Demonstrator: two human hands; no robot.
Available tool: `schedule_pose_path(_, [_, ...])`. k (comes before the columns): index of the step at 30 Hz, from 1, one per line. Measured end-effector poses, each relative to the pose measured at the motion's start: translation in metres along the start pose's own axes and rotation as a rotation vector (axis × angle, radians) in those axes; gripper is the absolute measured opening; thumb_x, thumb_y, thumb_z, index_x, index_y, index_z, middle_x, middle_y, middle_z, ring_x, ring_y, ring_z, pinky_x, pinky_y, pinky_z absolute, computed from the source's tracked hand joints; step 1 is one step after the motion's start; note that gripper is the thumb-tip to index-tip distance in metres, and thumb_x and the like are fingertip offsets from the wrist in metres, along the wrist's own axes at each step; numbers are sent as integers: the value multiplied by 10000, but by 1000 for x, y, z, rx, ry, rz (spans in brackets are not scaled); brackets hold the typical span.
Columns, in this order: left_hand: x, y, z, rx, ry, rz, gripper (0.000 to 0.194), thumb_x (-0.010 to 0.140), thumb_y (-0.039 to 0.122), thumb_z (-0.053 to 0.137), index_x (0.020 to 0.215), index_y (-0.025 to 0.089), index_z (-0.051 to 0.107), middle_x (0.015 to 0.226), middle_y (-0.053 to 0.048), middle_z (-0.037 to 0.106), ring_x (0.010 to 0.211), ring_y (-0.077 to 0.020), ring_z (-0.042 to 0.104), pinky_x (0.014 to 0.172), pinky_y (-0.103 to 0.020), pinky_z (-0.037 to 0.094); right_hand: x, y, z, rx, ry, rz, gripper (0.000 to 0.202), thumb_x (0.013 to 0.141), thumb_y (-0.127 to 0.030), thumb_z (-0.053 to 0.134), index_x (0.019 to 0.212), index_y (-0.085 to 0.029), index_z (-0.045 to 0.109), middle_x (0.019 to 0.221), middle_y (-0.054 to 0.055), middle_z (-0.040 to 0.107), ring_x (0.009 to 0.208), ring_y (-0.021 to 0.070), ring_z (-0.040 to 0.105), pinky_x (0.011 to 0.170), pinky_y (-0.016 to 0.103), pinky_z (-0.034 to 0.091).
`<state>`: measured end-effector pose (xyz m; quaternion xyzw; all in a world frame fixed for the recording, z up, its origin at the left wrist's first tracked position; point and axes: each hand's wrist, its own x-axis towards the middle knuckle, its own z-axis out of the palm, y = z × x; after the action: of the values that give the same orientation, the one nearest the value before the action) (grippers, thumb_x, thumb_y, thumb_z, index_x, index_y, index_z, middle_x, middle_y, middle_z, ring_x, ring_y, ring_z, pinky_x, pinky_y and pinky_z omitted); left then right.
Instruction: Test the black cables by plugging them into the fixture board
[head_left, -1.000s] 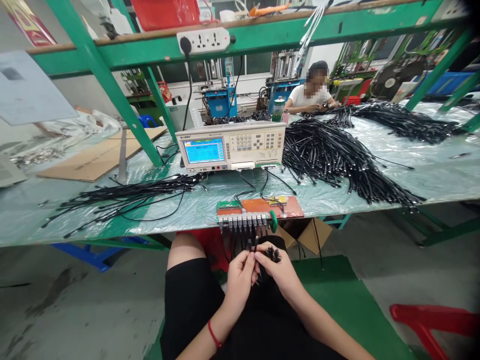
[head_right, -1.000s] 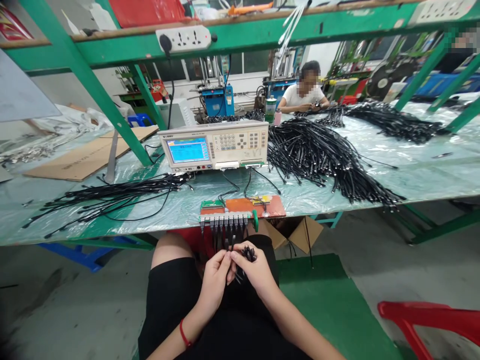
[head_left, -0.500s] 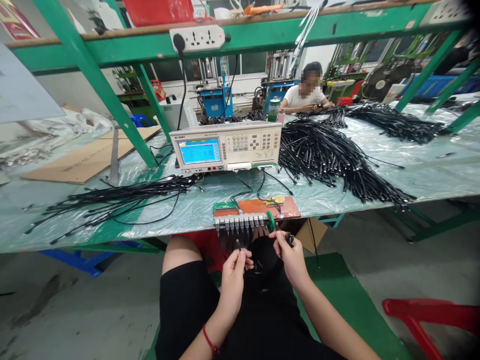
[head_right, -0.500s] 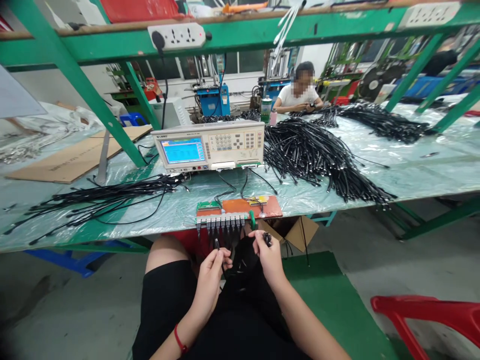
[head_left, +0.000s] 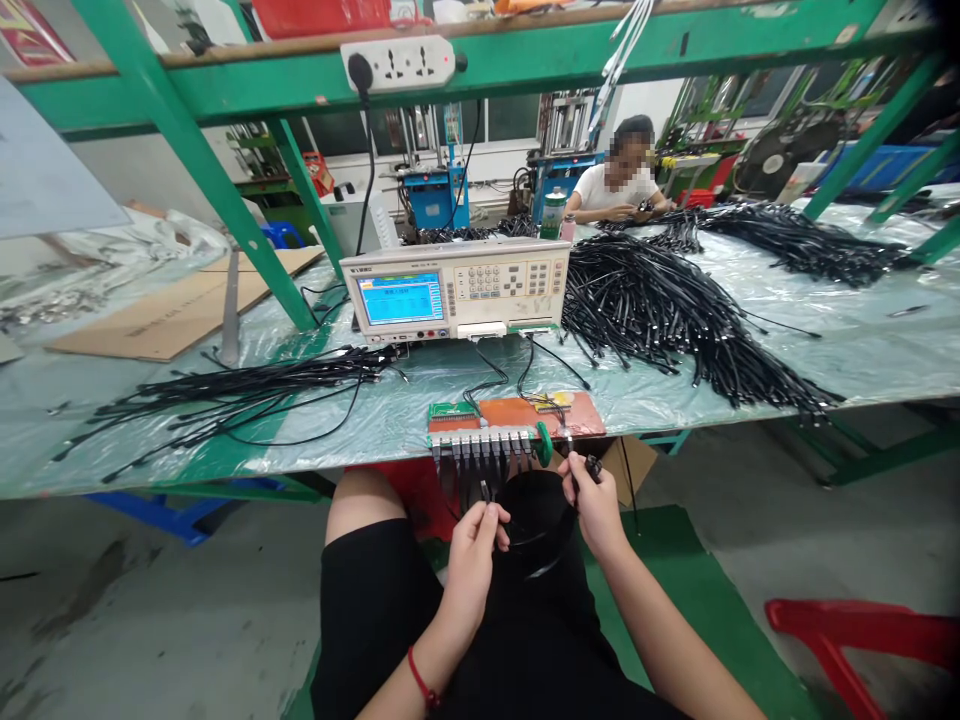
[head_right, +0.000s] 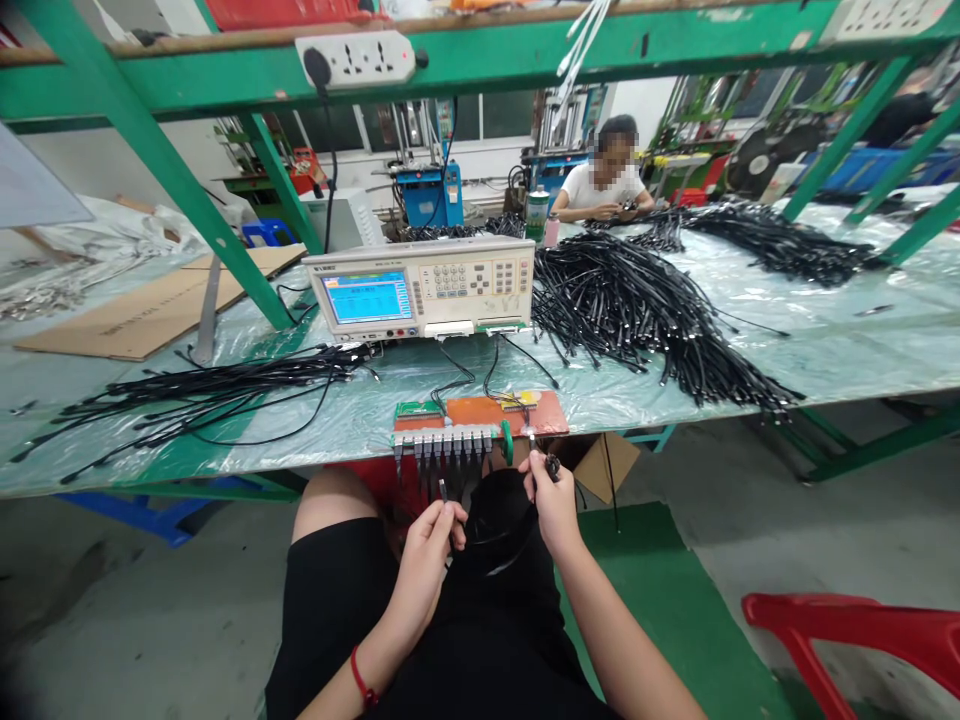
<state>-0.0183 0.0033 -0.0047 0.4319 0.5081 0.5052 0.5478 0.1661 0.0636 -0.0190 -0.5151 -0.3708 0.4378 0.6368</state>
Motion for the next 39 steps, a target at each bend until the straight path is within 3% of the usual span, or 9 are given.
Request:
schedule_pose_path(8, [2,-7,2,-4,-15,-11,430,938,576,546,838,173,657,620,10,542,612,-133,511,607,-236,383,4,1,0,-18,-16,10,499,847,-643,677,676,-179,609,436,-38,394,418,102,324,454,263,233])
schedule_pose_path(26, [-1,2,3,9,-5,-29,433,917,585,570,813,173,652,604,12,530,577,-125,491,571,-229,380,5,5,-2,34,-4,4,487,849,-617,700,660,-179,599,439,-41,379,408,89,311,421,250,211])
schedule_pose_path(39, [3,-8,-1,-3,-7,-15,442,932,588,549,826,170,648,598,19,529,583,-122,497,590,-235,370,7,5,-1,56,-4,-6,488,852,-600,709,642,-174,592,445,-40,377,407,82,308,420,245,213])
